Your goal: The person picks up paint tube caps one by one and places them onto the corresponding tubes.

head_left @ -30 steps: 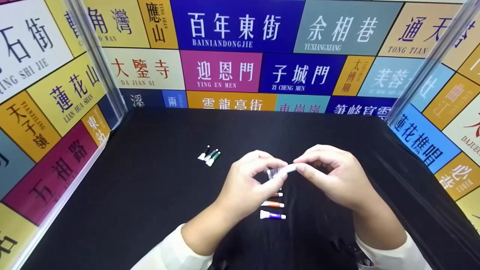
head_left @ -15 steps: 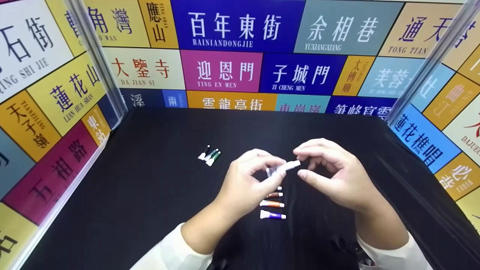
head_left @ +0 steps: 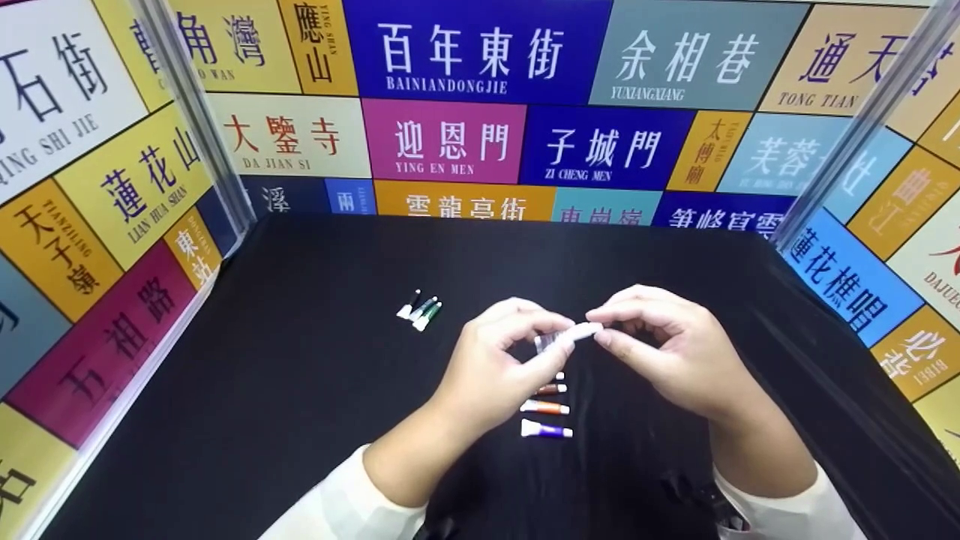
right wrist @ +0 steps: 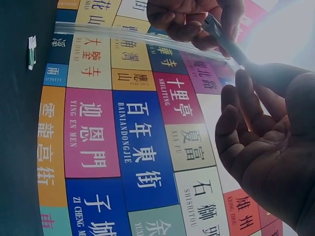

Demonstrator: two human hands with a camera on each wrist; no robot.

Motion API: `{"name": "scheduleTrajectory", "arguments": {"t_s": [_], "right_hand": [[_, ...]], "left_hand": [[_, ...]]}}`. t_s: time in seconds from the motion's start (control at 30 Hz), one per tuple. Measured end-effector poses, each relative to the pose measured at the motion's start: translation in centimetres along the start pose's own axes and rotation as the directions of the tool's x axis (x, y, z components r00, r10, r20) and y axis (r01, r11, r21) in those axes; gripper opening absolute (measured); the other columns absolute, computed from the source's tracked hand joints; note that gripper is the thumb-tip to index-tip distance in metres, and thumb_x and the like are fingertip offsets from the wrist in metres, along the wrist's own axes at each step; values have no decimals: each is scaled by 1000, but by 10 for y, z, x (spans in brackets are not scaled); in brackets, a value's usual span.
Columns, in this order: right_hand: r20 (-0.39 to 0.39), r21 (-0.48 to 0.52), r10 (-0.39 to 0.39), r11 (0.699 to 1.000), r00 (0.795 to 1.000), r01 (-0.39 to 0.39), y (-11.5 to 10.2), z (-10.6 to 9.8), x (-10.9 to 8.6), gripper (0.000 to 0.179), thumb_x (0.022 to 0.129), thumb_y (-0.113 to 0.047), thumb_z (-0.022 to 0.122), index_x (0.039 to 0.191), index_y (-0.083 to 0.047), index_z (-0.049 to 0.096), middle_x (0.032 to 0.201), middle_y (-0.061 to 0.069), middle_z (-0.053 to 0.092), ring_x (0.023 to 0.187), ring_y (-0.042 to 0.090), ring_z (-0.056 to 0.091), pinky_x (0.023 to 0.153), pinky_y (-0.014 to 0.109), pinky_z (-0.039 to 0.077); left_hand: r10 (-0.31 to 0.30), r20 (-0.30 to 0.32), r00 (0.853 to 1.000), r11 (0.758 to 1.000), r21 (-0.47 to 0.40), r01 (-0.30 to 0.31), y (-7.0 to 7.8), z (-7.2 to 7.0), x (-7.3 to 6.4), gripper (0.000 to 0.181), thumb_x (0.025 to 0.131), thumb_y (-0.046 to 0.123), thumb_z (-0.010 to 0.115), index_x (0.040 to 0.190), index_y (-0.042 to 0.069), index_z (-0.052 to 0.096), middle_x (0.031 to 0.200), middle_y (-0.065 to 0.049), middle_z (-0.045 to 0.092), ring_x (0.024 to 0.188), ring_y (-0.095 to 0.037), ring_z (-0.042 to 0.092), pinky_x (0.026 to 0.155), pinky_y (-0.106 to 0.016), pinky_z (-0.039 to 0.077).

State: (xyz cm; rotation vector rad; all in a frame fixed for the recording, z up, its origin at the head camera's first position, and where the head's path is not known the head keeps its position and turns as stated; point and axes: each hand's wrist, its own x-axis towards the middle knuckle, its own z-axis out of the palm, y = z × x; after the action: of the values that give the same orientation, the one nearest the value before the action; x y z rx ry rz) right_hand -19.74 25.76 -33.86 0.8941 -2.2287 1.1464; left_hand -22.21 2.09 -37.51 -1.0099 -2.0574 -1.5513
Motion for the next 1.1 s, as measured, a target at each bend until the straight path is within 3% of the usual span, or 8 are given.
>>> {"name": "scheduleTrajectory", "arguments": {"t_s": [0.17,0.53,0.67,1.1], "right_hand": [[7,-44,47,998,999,-47,0,0,0,24,90,0,83,107,-17,83,99,-3,77,80,7,63,67,18,52],[19,-191,43,981,999,-39,2,2,0,17,93,-10,82,105,-21,81,100,-8,77,79,5,59,70,18,49],[10,-180,43,983,999,-41,5,4,2,16,94,-9,82,105,-21,81,99,-9,77,79,4,59,69,18,49],[-30,-42,153,987,988,-154,15,3,2,23,91,-3,83,104,-22,83,93,-2,75,68,12,57,58,21,47]], "left_hand": [[-13,11,1000,1000,-4,13,0,0,0,14,96,22,80,109,19,84,100,9,76,93,-10,69,84,-25,57],[-44,32,999,999,20,43,-3,0,2,17,93,21,85,111,18,84,103,8,77,91,-6,68,82,-24,58],[-50,34,998,998,39,48,-7,0,2,19,93,22,85,112,18,84,104,6,78,91,-10,69,83,-24,58],[-87,17,996,990,116,84,-23,2,6,15,94,23,84,107,18,83,101,4,78,95,-18,71,84,-28,57]]}}
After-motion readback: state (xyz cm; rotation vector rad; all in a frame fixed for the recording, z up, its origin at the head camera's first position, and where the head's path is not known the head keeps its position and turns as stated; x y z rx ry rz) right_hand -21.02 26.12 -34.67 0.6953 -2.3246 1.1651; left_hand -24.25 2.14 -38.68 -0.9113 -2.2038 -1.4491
